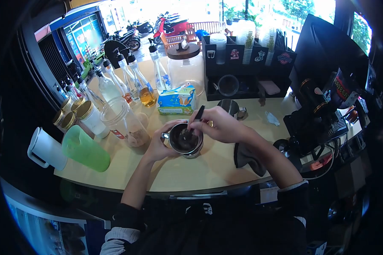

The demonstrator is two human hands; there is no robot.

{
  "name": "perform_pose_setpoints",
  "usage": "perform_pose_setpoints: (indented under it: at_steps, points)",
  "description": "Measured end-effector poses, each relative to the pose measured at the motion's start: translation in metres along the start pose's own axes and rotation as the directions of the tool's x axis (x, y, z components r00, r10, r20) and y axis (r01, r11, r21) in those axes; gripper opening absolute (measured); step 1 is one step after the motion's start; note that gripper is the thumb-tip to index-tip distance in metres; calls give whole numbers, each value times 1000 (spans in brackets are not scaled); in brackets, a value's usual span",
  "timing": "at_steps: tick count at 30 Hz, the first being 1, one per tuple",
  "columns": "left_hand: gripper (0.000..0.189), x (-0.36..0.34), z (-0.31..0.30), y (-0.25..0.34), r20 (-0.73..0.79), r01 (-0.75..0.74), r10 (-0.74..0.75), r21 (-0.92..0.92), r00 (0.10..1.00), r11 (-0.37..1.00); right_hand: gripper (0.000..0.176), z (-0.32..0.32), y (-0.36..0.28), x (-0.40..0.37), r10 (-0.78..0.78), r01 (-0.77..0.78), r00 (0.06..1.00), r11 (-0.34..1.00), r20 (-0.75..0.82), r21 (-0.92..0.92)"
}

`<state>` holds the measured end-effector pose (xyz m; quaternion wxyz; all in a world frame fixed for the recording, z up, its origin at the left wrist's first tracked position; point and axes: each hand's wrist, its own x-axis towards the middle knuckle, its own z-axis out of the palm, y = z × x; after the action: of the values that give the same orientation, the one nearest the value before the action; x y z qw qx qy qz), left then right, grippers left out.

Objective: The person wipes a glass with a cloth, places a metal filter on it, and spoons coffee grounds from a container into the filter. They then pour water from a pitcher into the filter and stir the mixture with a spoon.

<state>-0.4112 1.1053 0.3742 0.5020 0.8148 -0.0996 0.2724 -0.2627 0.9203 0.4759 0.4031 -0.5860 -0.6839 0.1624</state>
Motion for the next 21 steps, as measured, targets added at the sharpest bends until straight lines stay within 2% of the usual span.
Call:
perform_pose_setpoints:
  at_steps: [2,4,6,8,12,14,15,17,18,20,21]
  points:
    - [83,1,0,3,9,12,-12,11,1000,1000,15,-1,-1,3,-2,3,1000,1000,18,-27]
    - [82,1,1,7,5,23,-23,4,1000,1000,15,-7,-5,8,39,-40,997,999,-65,-29]
    - [81,0,0,5,-3,26,-26,14,1000,1000,14,-7,-3,11,36,-38,998,998,-52,-43]
    - [81,0,0,4,-5,28,-28,23,1000,999,13,-5,-4,12,28,-23,995,998,95,-52]
    - [82,-1,0,6,-9,45,-45,-2,999,999,14,-11,-7,20,-4,5,1000,998,16,-58]
    - [82,0,0,6,-8,48,-49,-6,999,999,12,-14,-14,24,114,-95,979,989,170,-115]
    - [79,-1,1,6,-10,64,-64,-18,998,998,12,-14,-12,26,115,-97,979,989,167,-115]
    - [76,-1,2,6,-11,81,-81,-32,997,996,17,-13,-8,29,-127,134,991,975,50,-175]
    - [77,-1,2,8,-17,84,-85,-55,996,995,17,-12,-9,29,-127,134,991,976,51,-174]
    - [77,-1,0,8,-23,87,-88,-73,996,994,18,-11,-14,30,47,-33,984,996,169,-86]
    - [77,-1,0,7,-18,72,-73,-63,997,995,18,-11,-14,30,52,-38,984,996,169,-84]
